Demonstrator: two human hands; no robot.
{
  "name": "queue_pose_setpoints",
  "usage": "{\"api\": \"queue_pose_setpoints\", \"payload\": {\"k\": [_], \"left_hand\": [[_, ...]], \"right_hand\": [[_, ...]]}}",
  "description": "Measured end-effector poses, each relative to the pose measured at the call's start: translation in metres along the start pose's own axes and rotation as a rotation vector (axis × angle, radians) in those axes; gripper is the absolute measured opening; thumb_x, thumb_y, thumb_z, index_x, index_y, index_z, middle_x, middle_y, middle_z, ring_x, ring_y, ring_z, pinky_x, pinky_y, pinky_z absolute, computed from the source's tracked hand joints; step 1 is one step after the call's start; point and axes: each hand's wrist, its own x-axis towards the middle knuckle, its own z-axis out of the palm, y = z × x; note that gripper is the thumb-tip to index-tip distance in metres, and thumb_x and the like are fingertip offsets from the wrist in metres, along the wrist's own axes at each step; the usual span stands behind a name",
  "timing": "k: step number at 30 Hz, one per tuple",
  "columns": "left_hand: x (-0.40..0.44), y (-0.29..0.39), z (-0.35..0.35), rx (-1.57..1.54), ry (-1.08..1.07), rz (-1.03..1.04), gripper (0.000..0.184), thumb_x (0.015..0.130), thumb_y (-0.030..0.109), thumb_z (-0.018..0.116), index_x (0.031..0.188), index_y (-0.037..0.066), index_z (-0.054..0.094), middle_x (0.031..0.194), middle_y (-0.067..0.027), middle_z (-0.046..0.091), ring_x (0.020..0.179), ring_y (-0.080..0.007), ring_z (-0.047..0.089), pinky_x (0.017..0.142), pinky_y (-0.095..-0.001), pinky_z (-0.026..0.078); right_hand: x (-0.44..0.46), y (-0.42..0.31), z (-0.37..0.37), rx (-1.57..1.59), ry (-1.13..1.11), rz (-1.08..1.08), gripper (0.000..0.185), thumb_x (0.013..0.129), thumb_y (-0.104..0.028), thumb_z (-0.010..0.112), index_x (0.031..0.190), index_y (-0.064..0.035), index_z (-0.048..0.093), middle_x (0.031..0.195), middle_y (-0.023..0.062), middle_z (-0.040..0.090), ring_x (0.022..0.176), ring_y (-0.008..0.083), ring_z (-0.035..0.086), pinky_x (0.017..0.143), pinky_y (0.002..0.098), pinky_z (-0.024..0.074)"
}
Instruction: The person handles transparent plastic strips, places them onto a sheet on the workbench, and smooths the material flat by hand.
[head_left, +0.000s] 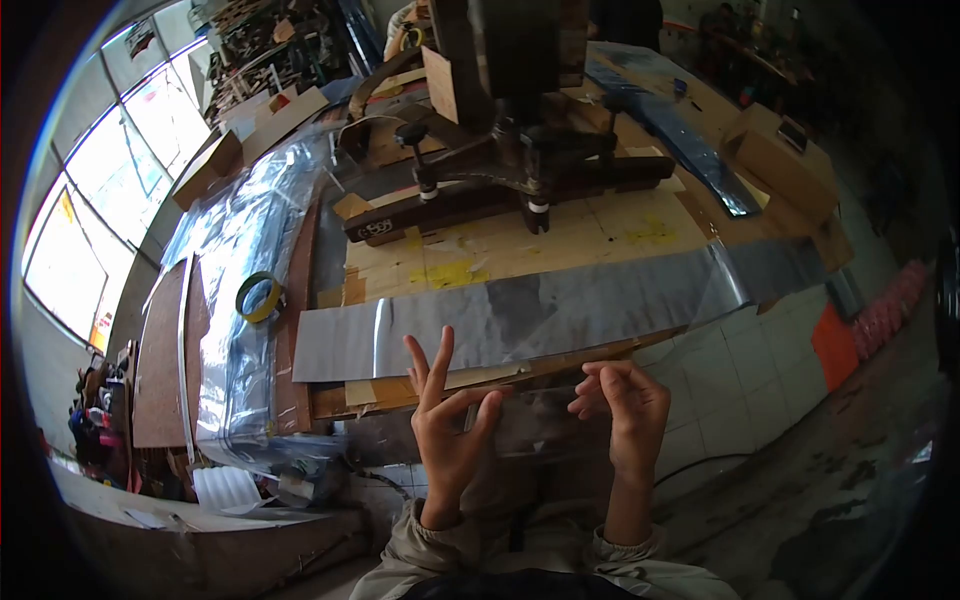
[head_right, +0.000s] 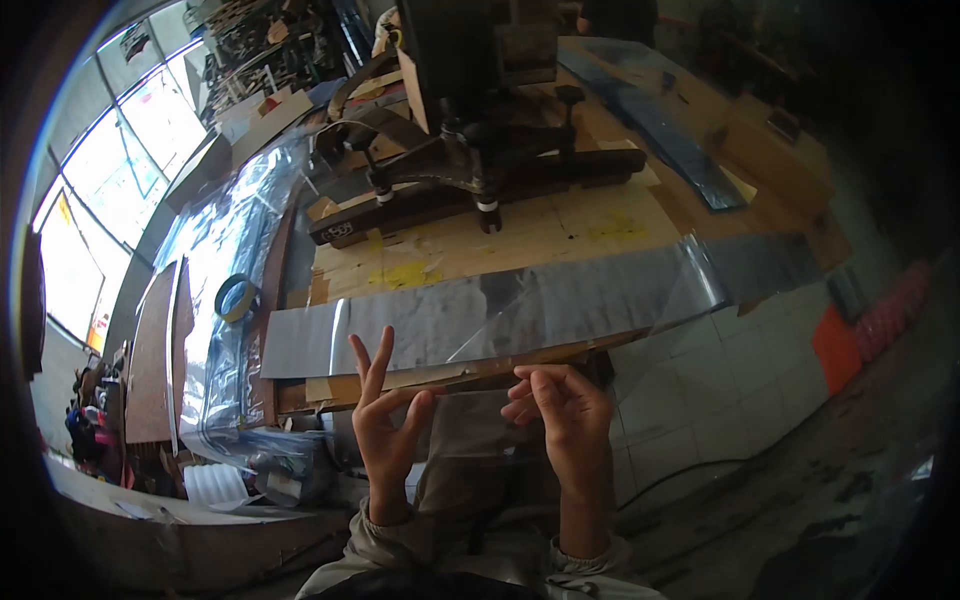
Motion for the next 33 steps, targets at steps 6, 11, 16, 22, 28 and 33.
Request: {"api": "queue_pose_setpoints", "payload": {"k": [6,11,16,22,28,33], "left_hand": [[0.005,-0.011,0.01,0.208,0.124,0.122,0.006,0.073,0.009,0.076,0.071,0.011,0.07,0.147,-0.0079,0.046,0.147,-0.0407,0.009,0.115,-0.0607,0.006],[0.017,-0.03,0.004,0.408,0.257,0.027,0.004,0.079,0.009,0.07,0.076,0.011,0.068,0.14,-0.0042,0.053,0.146,-0.0401,0.015,0.116,-0.0617,0.001],[0.026,-0.053,0.01,0.732,0.379,0.012,0.007,0.088,0.014,0.06,0.083,0.011,0.063,0.122,-0.0006,0.065,0.141,-0.032,0.034,0.115,-0.0621,0.006],[0.032,-0.049,0.017,0.746,0.471,0.03,0.009,0.09,0.016,0.06,0.084,0.013,0.067,0.091,0.0042,0.072,0.101,-0.0188,0.066,0.114,-0.0458,0.025],[0.027,-0.045,0.017,0.613,0.428,-0.036,0.008,0.091,0.013,0.06,0.091,0.01,0.067,0.091,-0.0011,0.073,0.09,-0.0191,0.07,0.093,-0.038,0.045],[0.026,-0.04,0.026,0.655,0.492,-0.084,0.011,0.085,0.012,0.067,0.095,0.014,0.071,0.092,-0.0009,0.074,0.089,-0.0145,0.07,0.089,-0.0336,0.046]], "right_hand": [[0.002,0.009,-0.007,-0.039,-0.039,0.013,0.022,0.099,-0.016,0.055,0.104,0.0021,0.066,0.084,0.0091,0.068,0.07,0.0141,0.068,0.061,0.0225,0.051],[0.018,0.012,-0.003,-0.088,-0.111,0.084,0.023,0.098,-0.016,0.057,0.104,0.0038,0.067,0.079,0.0093,0.069,0.07,0.014,0.068,0.06,0.0236,0.0522],[0.046,0.004,-0.01,-0.151,-0.232,0.076,0.02,0.097,-0.011,0.057,0.105,0.0049,0.067,0.084,0.0106,0.07,0.078,0.0134,0.069,0.074,0.0249,0.0566],[0.094,-0.01,-0.019,-0.42,-0.346,-0.152,0.016,0.092,-0.007,0.061,0.104,0.0002,0.069,0.084,0.0101,0.07,0.078,0.0146,0.069,0.069,0.0247,0.0543],[0.123,0.009,-0.007,-0.637,-0.388,-0.315,0.013,0.088,-0.006,0.063,0.099,-0.0025,0.069,0.078,0.0091,0.067,0.066,0.0162,0.065,0.059,0.0269,0.0503],[0.126,0.02,-0.009,-0.666,-0.396,-0.293,0.013,0.09,-0.009,0.061,0.091,0.0001,0.07,0.071,0.0067,0.064,0.059,0.0121,0.062,0.056,0.0243,0.0481]]}}
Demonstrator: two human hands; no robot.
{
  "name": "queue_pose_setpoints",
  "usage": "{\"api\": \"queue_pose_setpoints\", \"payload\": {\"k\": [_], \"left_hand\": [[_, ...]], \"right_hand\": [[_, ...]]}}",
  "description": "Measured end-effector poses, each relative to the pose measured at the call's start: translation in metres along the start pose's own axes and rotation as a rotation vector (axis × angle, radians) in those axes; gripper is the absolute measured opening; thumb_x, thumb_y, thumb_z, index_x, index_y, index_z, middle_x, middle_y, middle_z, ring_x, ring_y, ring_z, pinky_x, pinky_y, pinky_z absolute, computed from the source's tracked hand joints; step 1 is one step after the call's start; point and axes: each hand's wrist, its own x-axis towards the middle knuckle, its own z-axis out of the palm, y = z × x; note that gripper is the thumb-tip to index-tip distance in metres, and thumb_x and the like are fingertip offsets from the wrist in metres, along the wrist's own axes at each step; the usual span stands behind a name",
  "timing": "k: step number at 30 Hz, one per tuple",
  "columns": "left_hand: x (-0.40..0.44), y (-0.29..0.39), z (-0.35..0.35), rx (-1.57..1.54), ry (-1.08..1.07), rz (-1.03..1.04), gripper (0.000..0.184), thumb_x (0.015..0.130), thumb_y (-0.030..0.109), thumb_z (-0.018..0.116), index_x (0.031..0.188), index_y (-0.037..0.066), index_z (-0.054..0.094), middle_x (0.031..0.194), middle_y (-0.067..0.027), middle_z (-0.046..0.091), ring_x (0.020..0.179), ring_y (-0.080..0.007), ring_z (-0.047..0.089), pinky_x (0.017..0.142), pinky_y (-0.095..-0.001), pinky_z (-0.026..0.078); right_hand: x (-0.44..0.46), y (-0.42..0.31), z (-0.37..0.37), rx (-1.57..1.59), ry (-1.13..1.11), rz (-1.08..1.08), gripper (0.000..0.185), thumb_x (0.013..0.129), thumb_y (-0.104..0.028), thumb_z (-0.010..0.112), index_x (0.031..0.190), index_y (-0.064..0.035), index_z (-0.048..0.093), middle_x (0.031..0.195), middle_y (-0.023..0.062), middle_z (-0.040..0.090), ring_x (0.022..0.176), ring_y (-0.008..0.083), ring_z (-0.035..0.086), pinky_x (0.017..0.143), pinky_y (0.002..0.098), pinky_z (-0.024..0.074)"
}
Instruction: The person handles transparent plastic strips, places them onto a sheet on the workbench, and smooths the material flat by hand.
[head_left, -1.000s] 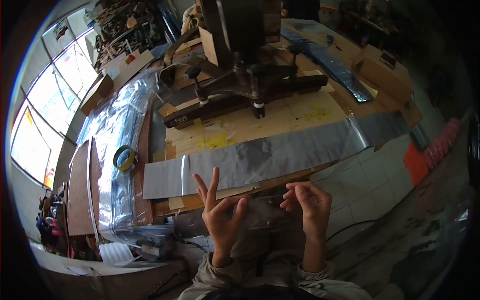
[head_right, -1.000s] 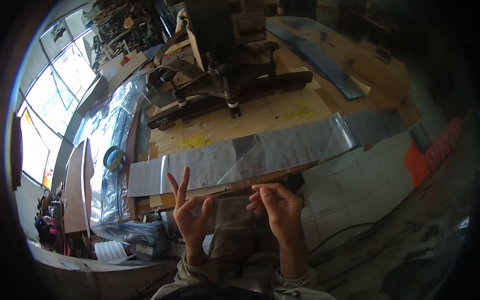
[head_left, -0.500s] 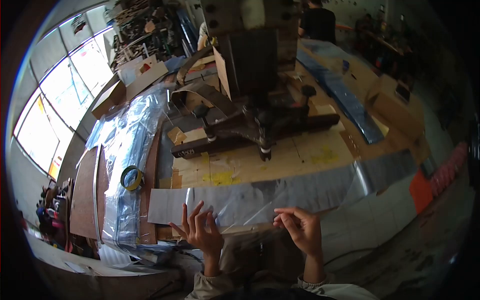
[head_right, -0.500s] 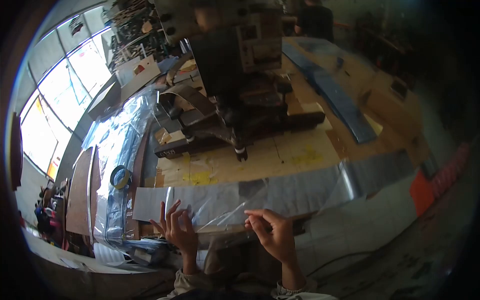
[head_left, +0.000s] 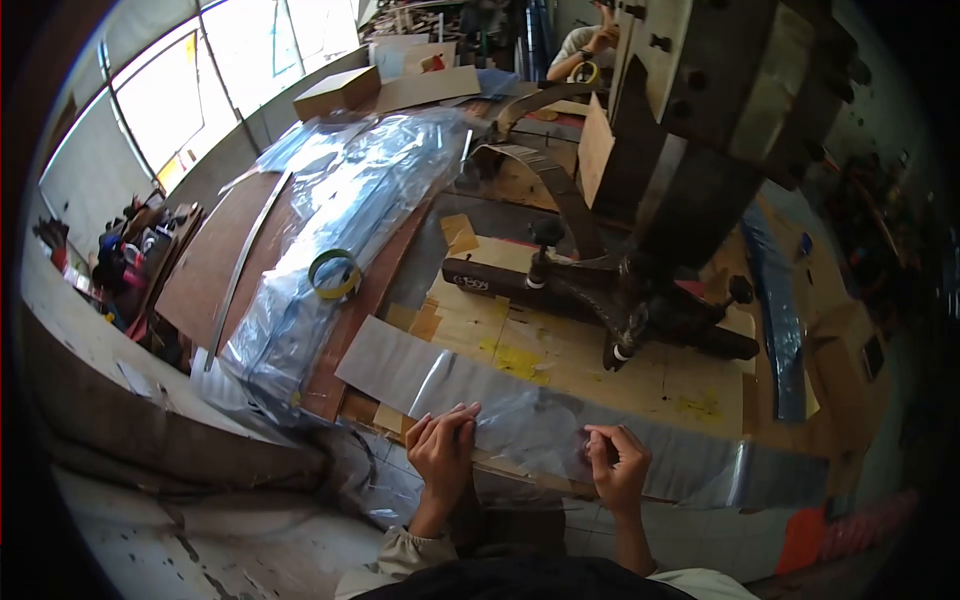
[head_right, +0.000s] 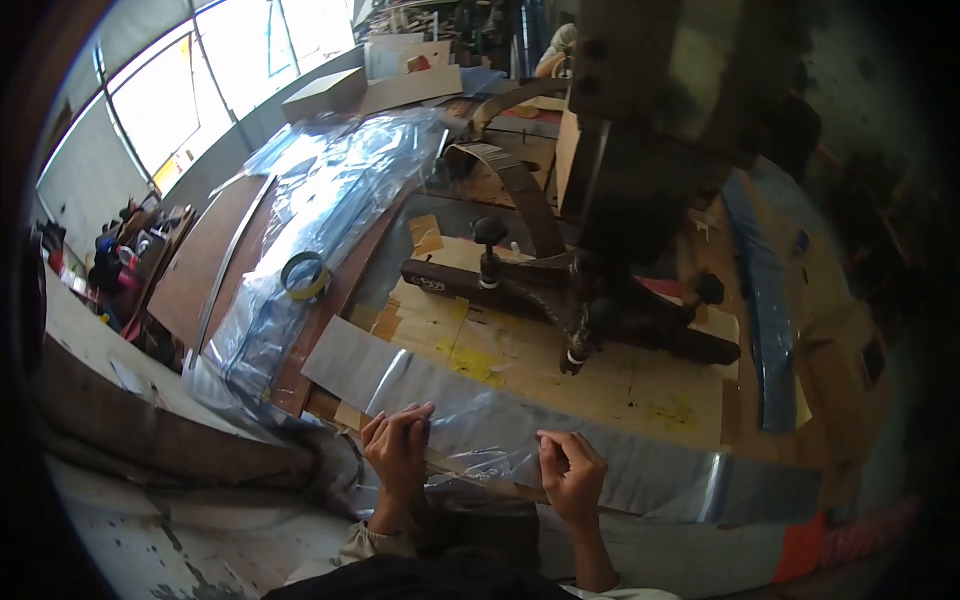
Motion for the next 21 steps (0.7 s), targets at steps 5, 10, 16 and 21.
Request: {"api": "queue_pose_setpoints", "payload": {"k": [5,10,16,21], "left_hand": [[0.007,0.0,-0.002,0.005,-0.011,0.022,0.007,0.084,0.013,0.068,0.091,0.014,0.068,0.087,-0.0014,0.073,0.08,-0.0168,0.069,0.083,-0.0324,0.046],[0.039,-0.011,-0.006,-0.06,-0.185,0.081,0.006,0.088,0.015,0.066,0.087,0.012,0.062,0.076,-0.0011,0.071,0.069,-0.0204,0.066,0.074,-0.0324,0.045],[0.047,-0.016,-0.005,-0.214,-0.316,0.041,0.006,0.092,0.018,0.063,0.09,0.013,0.062,0.075,0.0,0.071,0.071,-0.0189,0.067,0.071,-0.0329,0.045],[0.045,-0.02,-0.011,-0.253,-0.378,0.158,0.008,0.09,0.017,0.065,0.096,0.012,0.066,0.082,-0.0032,0.072,0.074,-0.0202,0.069,0.075,-0.0309,0.048]], "right_hand": [[-0.004,0.002,0.001,0.062,0.051,0.076,0.013,0.091,-0.007,0.06,0.091,0.0007,0.07,0.072,0.0069,0.065,0.061,0.0106,0.062,0.056,0.0236,0.0485],[-0.005,0.004,0.004,0.11,0.166,0.139,0.011,0.09,-0.007,0.061,0.092,0.0001,0.07,0.073,0.0067,0.066,0.062,0.0113,0.063,0.057,0.0232,0.0481],[-0.007,0.007,0.005,0.206,0.293,0.23,0.017,0.095,-0.01,0.058,0.092,0.0032,0.068,0.07,0.0048,0.064,0.061,0.0076,0.059,0.057,0.0215,0.0475],[-0.007,0.013,0.005,0.304,0.355,0.25,0.019,0.097,-0.013,0.057,0.095,0.0026,0.067,0.071,0.0041,0.063,0.061,0.007,0.058,0.056,0.0204,0.0458]]}}
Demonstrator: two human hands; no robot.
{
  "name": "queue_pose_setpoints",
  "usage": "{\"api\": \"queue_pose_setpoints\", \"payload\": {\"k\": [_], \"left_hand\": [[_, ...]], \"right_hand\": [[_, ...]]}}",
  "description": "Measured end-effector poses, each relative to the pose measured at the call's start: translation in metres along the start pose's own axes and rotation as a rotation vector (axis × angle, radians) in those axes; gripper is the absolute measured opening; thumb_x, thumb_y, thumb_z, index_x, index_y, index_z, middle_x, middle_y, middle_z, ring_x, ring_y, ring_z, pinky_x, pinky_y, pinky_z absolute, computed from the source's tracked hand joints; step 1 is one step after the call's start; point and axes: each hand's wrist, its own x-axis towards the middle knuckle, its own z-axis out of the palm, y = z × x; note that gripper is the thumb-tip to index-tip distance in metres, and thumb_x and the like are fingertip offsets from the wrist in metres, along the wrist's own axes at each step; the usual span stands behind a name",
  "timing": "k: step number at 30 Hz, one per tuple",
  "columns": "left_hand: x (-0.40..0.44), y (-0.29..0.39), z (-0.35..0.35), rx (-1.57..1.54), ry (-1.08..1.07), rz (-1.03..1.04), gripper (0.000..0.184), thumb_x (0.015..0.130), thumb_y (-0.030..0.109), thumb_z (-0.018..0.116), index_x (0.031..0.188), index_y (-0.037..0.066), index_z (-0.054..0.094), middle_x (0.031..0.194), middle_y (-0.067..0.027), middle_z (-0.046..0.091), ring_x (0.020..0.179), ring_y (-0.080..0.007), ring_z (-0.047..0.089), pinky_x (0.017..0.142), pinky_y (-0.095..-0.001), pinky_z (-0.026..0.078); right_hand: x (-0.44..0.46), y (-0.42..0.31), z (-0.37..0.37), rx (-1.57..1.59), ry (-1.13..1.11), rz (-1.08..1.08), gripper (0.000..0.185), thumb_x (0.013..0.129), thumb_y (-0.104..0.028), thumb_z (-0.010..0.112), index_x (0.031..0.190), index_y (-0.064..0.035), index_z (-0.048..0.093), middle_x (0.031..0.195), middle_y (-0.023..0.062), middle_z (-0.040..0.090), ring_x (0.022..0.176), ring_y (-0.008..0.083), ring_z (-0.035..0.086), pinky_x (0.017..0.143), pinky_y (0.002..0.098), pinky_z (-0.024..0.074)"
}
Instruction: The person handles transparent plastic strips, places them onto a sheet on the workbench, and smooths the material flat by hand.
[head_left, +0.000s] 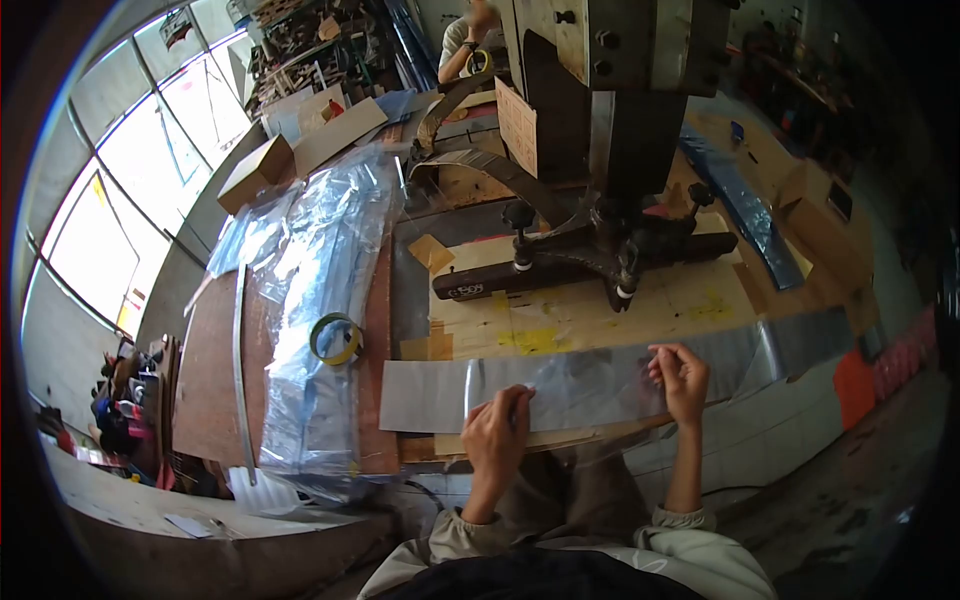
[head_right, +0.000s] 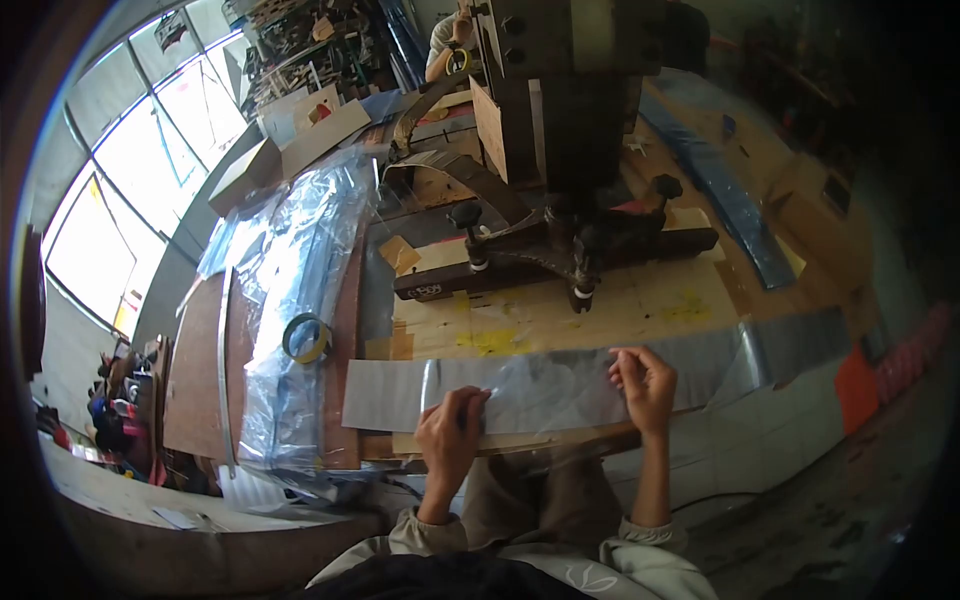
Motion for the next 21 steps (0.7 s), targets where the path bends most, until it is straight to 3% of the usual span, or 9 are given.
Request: {"api": "queue_pose_setpoints", "payload": {"k": [4,13,21], "left_hand": [[-0.0042,-0.0097,-0.0022,-0.027,-0.03,0.08,0.012,0.09,0.018,0.066,0.1,0.013,0.066,0.084,-0.0019,0.073,0.076,-0.0203,0.07,0.077,-0.0309,0.049],[-0.0024,-0.0085,-0.0025,-0.015,0.01,0.071,0.011,0.09,0.019,0.066,0.1,0.015,0.064,0.084,-0.0005,0.073,0.075,-0.0193,0.071,0.074,-0.0293,0.052],[-0.0099,-0.0113,0.0034,-0.005,0.022,0.015,0.014,0.089,0.022,0.067,0.102,0.017,0.067,0.089,-0.0001,0.073,0.079,-0.0199,0.07,0.078,-0.0301,0.049]], "right_hand": [[0.0015,0.0002,-0.0001,0.016,0.03,-0.046,0.02,0.098,-0.014,0.055,0.096,0.0024,0.067,0.072,0.0042,0.063,0.062,0.0067,0.058,0.056,0.0209,0.0459],[-0.0003,0.002,0.0014,-0.053,0.043,-0.072,0.02,0.098,-0.015,0.056,0.097,0.0016,0.067,0.074,0.0037,0.064,0.064,0.006,0.058,0.057,0.0204,0.0463],[0.0014,0.0017,0.0026,-0.131,0.01,-0.094,0.018,0.097,-0.013,0.057,0.096,0.0014,0.068,0.072,0.0031,0.064,0.062,0.0053,0.057,0.057,0.021,0.0469]]}}
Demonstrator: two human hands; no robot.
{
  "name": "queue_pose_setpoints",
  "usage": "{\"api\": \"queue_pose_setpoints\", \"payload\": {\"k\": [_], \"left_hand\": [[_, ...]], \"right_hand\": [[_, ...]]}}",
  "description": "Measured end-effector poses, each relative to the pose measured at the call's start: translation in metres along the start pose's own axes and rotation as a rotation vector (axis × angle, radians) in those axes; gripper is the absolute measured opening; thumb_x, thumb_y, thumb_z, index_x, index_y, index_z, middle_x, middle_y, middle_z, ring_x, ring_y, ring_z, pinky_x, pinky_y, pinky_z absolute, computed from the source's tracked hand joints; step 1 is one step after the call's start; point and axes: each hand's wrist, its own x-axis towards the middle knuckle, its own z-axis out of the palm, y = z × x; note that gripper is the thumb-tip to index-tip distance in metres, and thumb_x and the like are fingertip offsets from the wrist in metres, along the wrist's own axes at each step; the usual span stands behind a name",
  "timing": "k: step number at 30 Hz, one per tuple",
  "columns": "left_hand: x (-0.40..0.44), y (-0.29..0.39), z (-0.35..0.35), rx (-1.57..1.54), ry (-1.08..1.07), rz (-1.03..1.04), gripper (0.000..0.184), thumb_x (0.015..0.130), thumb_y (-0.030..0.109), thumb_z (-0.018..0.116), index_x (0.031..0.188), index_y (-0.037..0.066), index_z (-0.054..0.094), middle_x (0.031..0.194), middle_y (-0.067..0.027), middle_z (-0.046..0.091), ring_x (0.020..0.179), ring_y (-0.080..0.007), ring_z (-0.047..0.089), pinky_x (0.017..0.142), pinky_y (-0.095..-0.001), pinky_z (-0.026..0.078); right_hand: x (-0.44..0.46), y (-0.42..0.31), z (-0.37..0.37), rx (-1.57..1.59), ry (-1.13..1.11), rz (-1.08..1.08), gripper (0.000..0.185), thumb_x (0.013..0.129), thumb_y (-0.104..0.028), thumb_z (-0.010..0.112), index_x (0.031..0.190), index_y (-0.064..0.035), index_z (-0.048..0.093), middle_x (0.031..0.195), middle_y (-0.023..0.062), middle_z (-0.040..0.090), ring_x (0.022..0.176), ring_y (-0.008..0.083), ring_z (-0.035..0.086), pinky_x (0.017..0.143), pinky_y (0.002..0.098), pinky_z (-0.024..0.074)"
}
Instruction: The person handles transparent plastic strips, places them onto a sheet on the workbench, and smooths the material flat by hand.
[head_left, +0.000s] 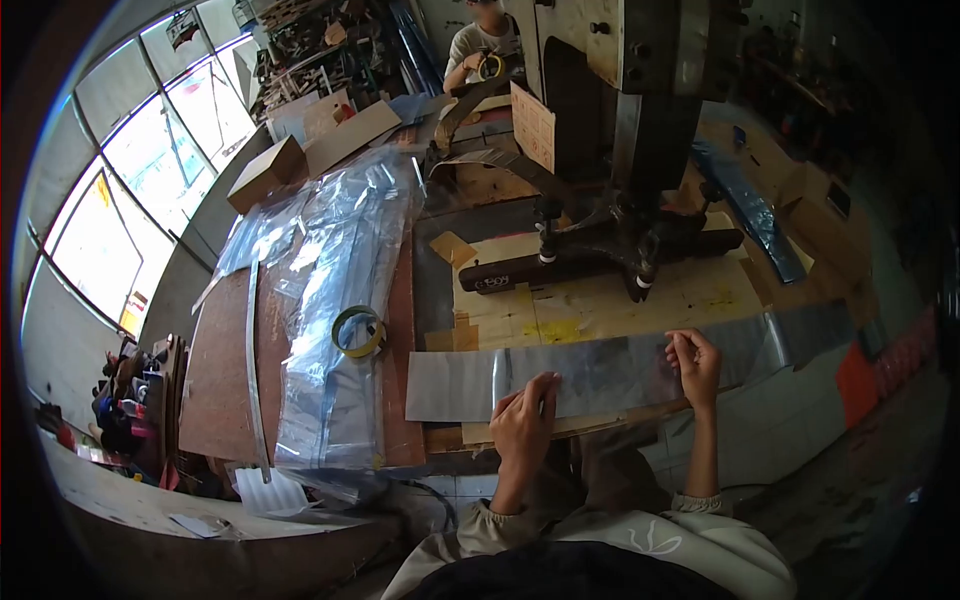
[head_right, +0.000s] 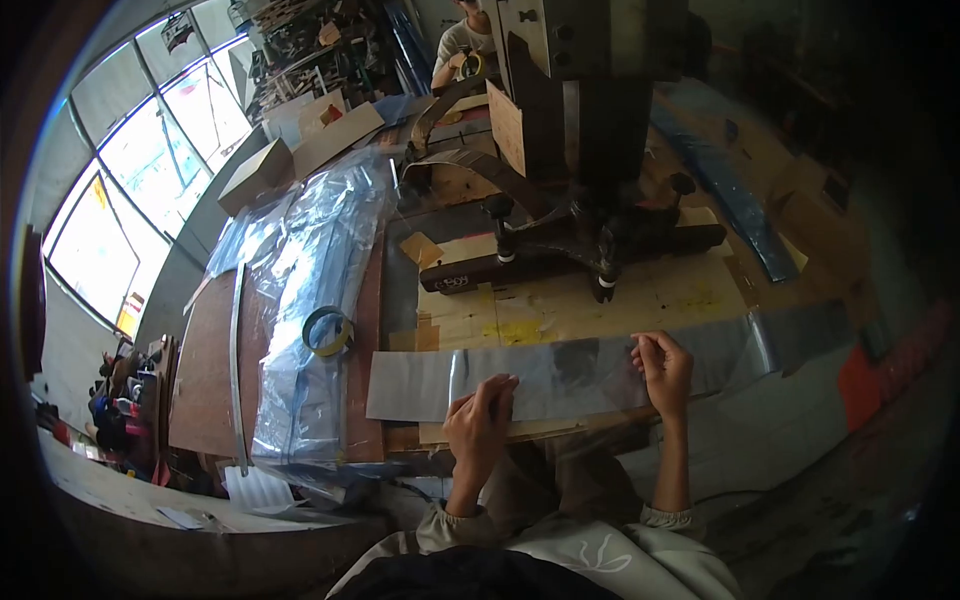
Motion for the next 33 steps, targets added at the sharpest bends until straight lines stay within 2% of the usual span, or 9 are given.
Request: {"api": "queue_pose_setpoints", "payload": {"k": [8,19,22,33], "left_hand": [[-0.001,0.007,0.006,0.06,0.089,-0.005,0.014,0.088,0.018,0.068,0.102,0.016,0.067,0.086,0.0008,0.074,0.075,-0.0178,0.07,0.075,-0.0288,0.049],[0.001,0.01,0.004,0.088,0.049,-0.01,0.017,0.089,0.017,0.066,0.106,0.013,0.064,0.089,0.0009,0.074,0.079,-0.0176,0.071,0.078,-0.0295,0.049],[0.003,0.01,0.004,0.086,0.078,0.028,0.017,0.087,0.016,0.069,0.103,0.014,0.066,0.085,0.0003,0.074,0.076,-0.0168,0.071,0.074,-0.0271,0.05],[-0.001,0.01,0.003,0.057,0.03,-0.013,0.02,0.09,0.015,0.065,0.109,0.013,0.063,0.093,0.0035,0.074,0.083,-0.0153,0.071,0.079,-0.029,0.049]], "right_hand": [[-0.001,-0.002,-0.001,0.001,-0.04,-0.01,0.016,0.096,-0.011,0.058,0.095,0.0013,0.068,0.073,0.0037,0.066,0.064,0.0058,0.059,0.059,0.0214,0.0476],[-0.002,-0.003,-0.001,0.019,-0.039,-0.012,0.015,0.094,-0.01,0.059,0.093,0.0011,0.069,0.072,0.0049,0.067,0.063,0.007,0.061,0.058,0.0219,0.0478],[-0.001,-0.002,-0.001,-0.003,-0.039,-0.007,0.015,0.094,-0.01,0.059,0.093,0.0011,0.069,0.072,0.005,0.067,0.063,0.007,0.061,0.058,0.022,0.0477],[-0.002,0.001,-0.002,0.0,-0.041,-0.03,0.015,0.094,-0.01,0.059,0.093,0.0017,0.068,0.073,0.0045,0.067,0.064,0.0071,0.061,0.059,0.0217,0.0476]]}}
